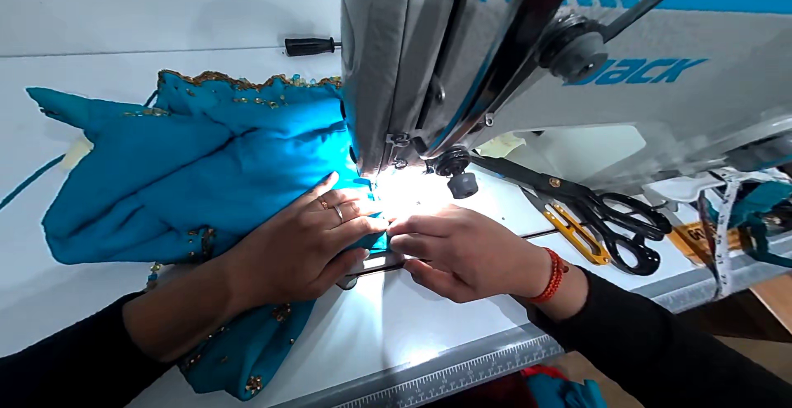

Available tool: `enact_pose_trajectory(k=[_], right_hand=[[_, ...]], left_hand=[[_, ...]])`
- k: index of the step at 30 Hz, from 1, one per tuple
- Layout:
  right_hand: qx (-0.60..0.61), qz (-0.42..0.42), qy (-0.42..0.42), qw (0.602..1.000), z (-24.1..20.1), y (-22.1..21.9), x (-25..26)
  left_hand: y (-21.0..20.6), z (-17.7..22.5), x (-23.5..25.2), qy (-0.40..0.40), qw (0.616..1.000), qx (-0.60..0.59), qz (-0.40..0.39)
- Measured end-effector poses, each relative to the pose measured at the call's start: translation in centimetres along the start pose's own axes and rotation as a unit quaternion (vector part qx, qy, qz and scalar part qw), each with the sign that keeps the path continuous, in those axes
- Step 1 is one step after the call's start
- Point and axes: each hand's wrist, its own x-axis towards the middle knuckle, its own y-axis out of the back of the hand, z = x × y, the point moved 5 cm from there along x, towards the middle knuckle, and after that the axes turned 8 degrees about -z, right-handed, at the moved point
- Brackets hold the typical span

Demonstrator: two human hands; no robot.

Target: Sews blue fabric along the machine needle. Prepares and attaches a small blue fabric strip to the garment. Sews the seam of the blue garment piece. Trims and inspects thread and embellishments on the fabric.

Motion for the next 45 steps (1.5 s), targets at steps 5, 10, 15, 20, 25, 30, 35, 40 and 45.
enact_pose_trajectory(k=[5, 10, 15, 20, 25, 30, 35, 40, 45], right_hand=[[0.004, 0.004, 0.003, 1.000, 0.01, 0.01, -0.04], [0.008, -0.002, 0.003, 1.000, 0.12, -0.05, -0.06], [0.004, -0.005, 0.003, 1.000, 0.14, -0.06, -0.06], [0.001, -0.003, 0.005, 1.000, 0.07, -0.08, -0.06], [-0.002, -0.005, 0.008, 1.000, 0.16, -0.12, -0.06], [-0.005, -0.004, 0.006, 1.000, 0.11, -0.14, -0.07], [-0.004, -0.003, 0.004, 1.000, 0.10, -0.17, -0.08], [-0.006, -0.007, 0.000, 1.000, 0.15, -0.26, -0.01], [-0.008, -0.008, -0.004, 1.000, 0.20, -0.21, 0.08]], left_hand=[[-0.01, 0.00, -0.02, -0.002, 1.000, 0.000, 0.002], [0.08, 0.01, 0.02, -0.001, 1.000, 0.008, -0.001], [0.01, -0.20, -0.06, -0.003, 1.000, 0.010, -0.004], [0.03, -0.24, -0.11, -0.005, 1.000, 0.014, -0.007], [-0.04, -0.26, -0.12, -0.009, 0.999, 0.030, -0.013], [0.09, -0.22, -0.10, -0.023, 0.999, 0.031, -0.004], [0.08, -0.29, -0.11, -0.020, 0.999, 0.033, -0.005], [0.21, -0.30, -0.02, -0.026, 0.999, 0.033, 0.001], [0.14, -0.38, -0.02, -0.023, 0.999, 0.033, -0.003]])
